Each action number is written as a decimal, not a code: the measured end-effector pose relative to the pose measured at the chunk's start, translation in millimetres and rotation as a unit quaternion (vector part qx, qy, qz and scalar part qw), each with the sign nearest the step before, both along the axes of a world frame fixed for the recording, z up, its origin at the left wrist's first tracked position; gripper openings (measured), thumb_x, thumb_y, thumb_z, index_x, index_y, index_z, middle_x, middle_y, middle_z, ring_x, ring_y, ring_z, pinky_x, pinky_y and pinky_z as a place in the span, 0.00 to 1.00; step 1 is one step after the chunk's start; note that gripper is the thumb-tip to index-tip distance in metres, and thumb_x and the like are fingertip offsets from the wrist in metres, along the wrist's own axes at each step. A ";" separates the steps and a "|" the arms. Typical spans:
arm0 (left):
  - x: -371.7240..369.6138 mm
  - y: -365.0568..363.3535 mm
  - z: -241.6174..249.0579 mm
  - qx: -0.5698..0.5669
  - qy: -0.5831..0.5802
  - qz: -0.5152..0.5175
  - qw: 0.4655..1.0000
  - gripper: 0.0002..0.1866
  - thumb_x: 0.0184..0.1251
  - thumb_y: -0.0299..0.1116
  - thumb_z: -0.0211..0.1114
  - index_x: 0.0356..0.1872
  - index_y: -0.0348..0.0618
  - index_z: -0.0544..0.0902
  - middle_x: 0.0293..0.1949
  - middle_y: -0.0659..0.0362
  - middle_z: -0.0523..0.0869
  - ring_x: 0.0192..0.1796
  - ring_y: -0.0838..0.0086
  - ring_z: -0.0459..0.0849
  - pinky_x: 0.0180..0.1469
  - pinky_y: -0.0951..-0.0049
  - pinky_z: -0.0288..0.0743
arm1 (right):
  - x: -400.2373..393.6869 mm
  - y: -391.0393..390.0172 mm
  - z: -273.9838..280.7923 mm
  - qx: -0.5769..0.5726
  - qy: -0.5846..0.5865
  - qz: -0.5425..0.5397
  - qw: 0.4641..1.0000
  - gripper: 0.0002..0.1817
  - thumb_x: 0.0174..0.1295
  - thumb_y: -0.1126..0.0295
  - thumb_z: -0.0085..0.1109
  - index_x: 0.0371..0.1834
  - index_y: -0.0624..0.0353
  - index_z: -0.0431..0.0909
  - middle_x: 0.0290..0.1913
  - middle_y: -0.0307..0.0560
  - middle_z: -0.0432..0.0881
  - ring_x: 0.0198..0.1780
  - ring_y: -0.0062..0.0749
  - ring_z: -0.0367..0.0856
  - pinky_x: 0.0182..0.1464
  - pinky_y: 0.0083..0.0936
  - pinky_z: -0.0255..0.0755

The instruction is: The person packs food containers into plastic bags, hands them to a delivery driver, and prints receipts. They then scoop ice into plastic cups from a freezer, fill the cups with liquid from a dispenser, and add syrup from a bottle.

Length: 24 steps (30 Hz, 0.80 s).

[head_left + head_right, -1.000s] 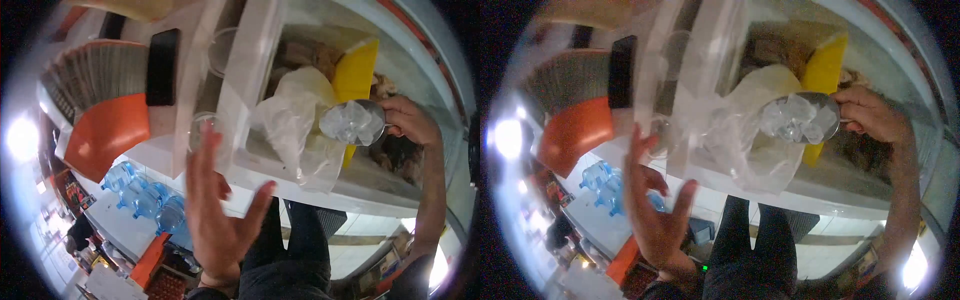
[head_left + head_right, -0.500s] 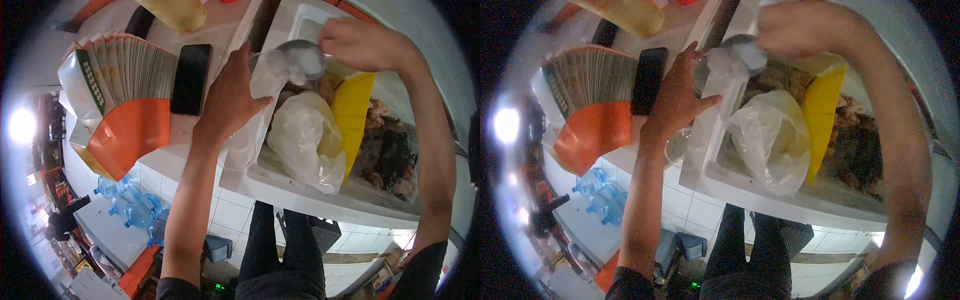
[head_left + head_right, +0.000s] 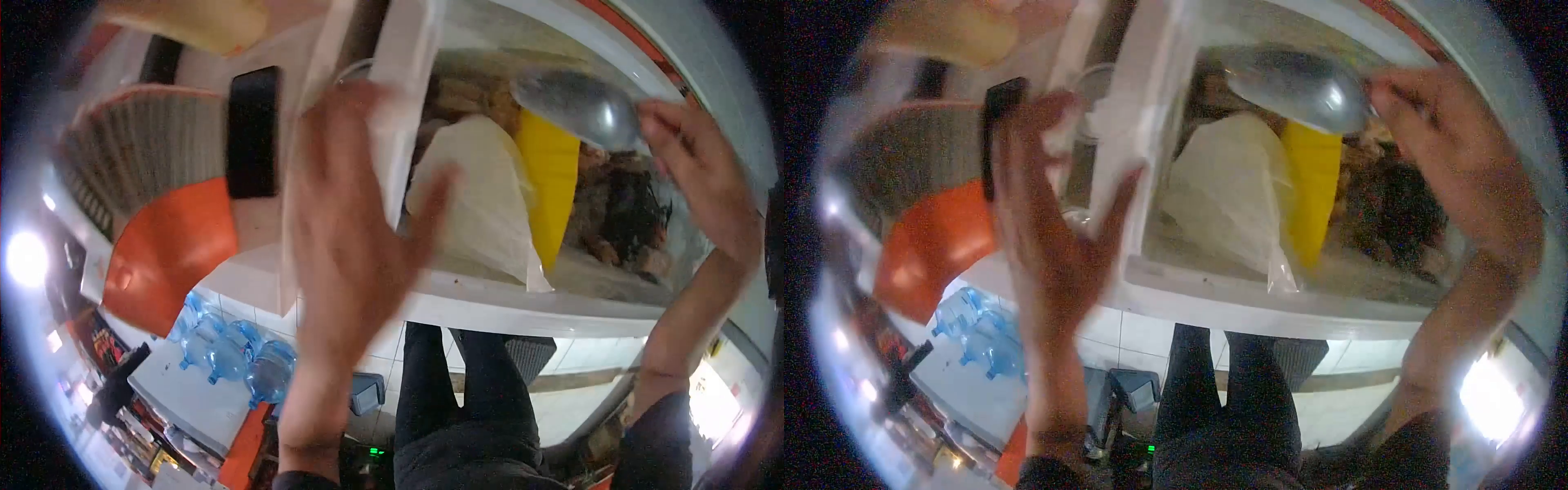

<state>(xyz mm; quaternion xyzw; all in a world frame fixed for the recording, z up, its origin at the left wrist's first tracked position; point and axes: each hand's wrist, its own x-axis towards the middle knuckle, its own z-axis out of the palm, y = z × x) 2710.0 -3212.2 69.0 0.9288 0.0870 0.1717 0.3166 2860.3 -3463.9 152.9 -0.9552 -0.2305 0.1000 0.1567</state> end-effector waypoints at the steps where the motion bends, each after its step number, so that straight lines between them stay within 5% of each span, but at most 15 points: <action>1: -9.6 -31.3 4.7 -0.014 0.041 -0.020 0.999 0.34 0.52 0.40 0.80 0.61 0.44 0.78 0.68 0.44 0.69 0.62 0.48 0.76 0.65 0.51 0.70 | -4.6 -21.8 -15.3 0.003 0.037 -0.084 0.996 0.13 0.69 0.65 0.57 0.47 0.63 0.82 0.46 0.59 0.83 0.51 0.48 0.82 0.54 0.36 0.75; 3: -18.7 -99.2 -17.2 -0.103 0.097 -0.080 0.987 0.30 0.59 0.42 0.74 0.62 0.45 0.77 0.73 0.33 0.55 0.72 0.28 0.59 0.69 0.40 0.64 | -7.6 -56.6 -50.0 -0.138 0.037 0.033 0.989 0.13 0.68 0.66 0.55 0.45 0.64 0.83 0.42 0.64 0.83 0.50 0.51 0.82 0.53 0.39 0.76; 5: -20.7 -161.7 -56.7 -0.066 0.184 -0.025 0.980 0.31 0.60 0.47 0.74 0.64 0.50 0.76 0.75 0.31 0.48 0.75 0.31 0.56 0.71 0.45 0.64 | 5.5 -83.6 -121.2 -0.265 0.243 0.093 0.929 0.15 0.67 0.64 0.57 0.51 0.62 0.83 0.46 0.59 0.83 0.47 0.52 0.82 0.53 0.41 0.75; 7: -17.1 -193.2 -106.5 0.006 0.315 -0.026 0.949 0.30 0.64 0.44 0.69 0.67 0.51 0.73 0.75 0.28 0.45 0.74 0.28 0.55 0.69 0.42 0.66 | -7.8 -81.3 -202.8 -0.262 0.371 0.107 0.885 0.13 0.65 0.67 0.56 0.47 0.63 0.83 0.49 0.64 0.83 0.52 0.52 0.83 0.54 0.45 0.75; 8: -9.2 -192.1 -125.8 -0.079 0.373 -0.027 0.924 0.29 0.64 0.39 0.66 0.67 0.50 0.72 0.74 0.28 0.50 0.73 0.29 0.57 0.67 0.41 0.67 | -22.7 -67.0 -216.5 -0.235 0.343 0.068 0.907 0.14 0.65 0.68 0.56 0.50 0.63 0.81 0.45 0.64 0.84 0.49 0.53 0.85 0.49 0.46 0.77; 9: -4.8 -185.3 -144.4 -0.162 0.429 -0.027 0.888 0.28 0.65 0.34 0.63 0.68 0.49 0.71 0.73 0.28 0.54 0.72 0.29 0.60 0.65 0.40 0.69 | -20.5 -66.5 -276.7 -0.210 0.373 0.200 0.881 0.16 0.67 0.66 0.55 0.54 0.62 0.79 0.39 0.62 0.85 0.41 0.53 0.84 0.44 0.46 0.78; 10: -18.2 -179.6 -173.1 -0.080 0.373 -0.048 0.923 0.26 0.62 0.29 0.60 0.64 0.46 0.74 0.70 0.31 0.62 0.68 0.33 0.66 0.63 0.42 0.70 | -24.5 -61.3 -318.4 -0.233 0.381 0.300 0.843 0.15 0.66 0.66 0.55 0.49 0.65 0.79 0.33 0.60 0.84 0.35 0.52 0.82 0.40 0.45 0.77; 11: -26.0 -168.1 -195.0 0.001 0.308 -0.068 0.949 0.24 0.60 0.23 0.57 0.61 0.44 0.76 0.66 0.34 0.70 0.64 0.38 0.73 0.61 0.43 0.72 | -38.0 -78.1 -375.5 0.095 0.541 0.088 0.831 0.12 0.62 0.69 0.57 0.39 0.70 0.80 0.31 0.61 0.83 0.31 0.54 0.80 0.37 0.44 0.76; 12: -10.2 -147.7 -177.8 -0.038 0.344 -0.061 0.936 0.21 0.59 0.21 0.55 0.56 0.42 0.79 0.60 0.38 0.76 0.60 0.43 0.76 0.61 0.46 0.73 | -42.8 -35.4 -375.1 -0.132 0.399 0.250 0.872 0.09 0.60 0.73 0.57 0.33 0.70 0.81 0.31 0.63 0.83 0.33 0.52 0.83 0.38 0.42 0.77; 15: 17.2 -77.1 -100.9 -0.065 0.305 -0.145 0.939 0.14 0.65 0.22 0.50 0.47 0.37 0.81 0.46 0.47 0.83 0.54 0.53 0.79 0.60 0.57 0.71 | -48.4 6.1 -352.2 -0.108 0.288 0.102 0.946 0.06 0.59 0.78 0.57 0.34 0.69 0.82 0.37 0.65 0.85 0.43 0.48 0.88 0.42 0.40 0.80; 16: 13.9 -70.0 -75.5 0.015 0.181 -0.124 0.975 0.10 0.68 0.24 0.53 0.44 0.38 0.82 0.42 0.48 0.83 0.49 0.52 0.81 0.57 0.58 0.71 | -54.4 4.4 -367.0 -0.083 0.227 0.055 0.969 0.05 0.59 0.79 0.58 0.35 0.70 0.82 0.40 0.65 0.85 0.47 0.49 0.88 0.44 0.41 0.81; 17: 17.4 -48.5 -73.6 0.018 0.205 -0.118 0.971 0.08 0.69 0.28 0.58 0.43 0.38 0.82 0.41 0.49 0.83 0.47 0.52 0.80 0.55 0.60 0.72 | -52.8 1.8 -359.9 -0.082 0.237 0.049 0.967 0.05 0.59 0.79 0.58 0.35 0.70 0.82 0.40 0.65 0.85 0.47 0.49 0.88 0.44 0.41 0.81; 18: 38.6 -63.4 -28.6 -0.250 0.356 0.092 0.896 0.10 0.69 0.29 0.61 0.47 0.37 0.81 0.41 0.49 0.83 0.51 0.53 0.80 0.53 0.61 0.73 | -45.7 -0.1 -337.4 -0.151 0.210 0.054 0.964 0.06 0.59 0.79 0.58 0.35 0.71 0.82 0.42 0.66 0.85 0.47 0.51 0.87 0.45 0.43 0.81; 20: 47.2 -72.3 -22.7 0.028 0.414 0.038 0.909 0.22 0.61 0.26 0.66 0.57 0.35 0.77 0.48 0.46 0.81 0.58 0.55 0.77 0.55 0.61 0.73 | -30.3 -8.5 -306.0 -0.220 0.187 0.062 0.955 0.06 0.59 0.80 0.58 0.36 0.72 0.82 0.43 0.66 0.85 0.47 0.54 0.86 0.46 0.45 0.82; 24: 26.0 -72.5 -39.4 0.096 0.267 -0.097 0.954 0.36 0.51 0.21 0.67 0.67 0.35 0.71 0.55 0.43 0.79 0.59 0.55 0.78 0.57 0.61 0.74 | -24.2 -12.3 -305.5 -0.126 0.134 0.038 0.982 0.08 0.63 0.78 0.55 0.40 0.71 0.81 0.42 0.64 0.84 0.47 0.56 0.86 0.47 0.49 0.81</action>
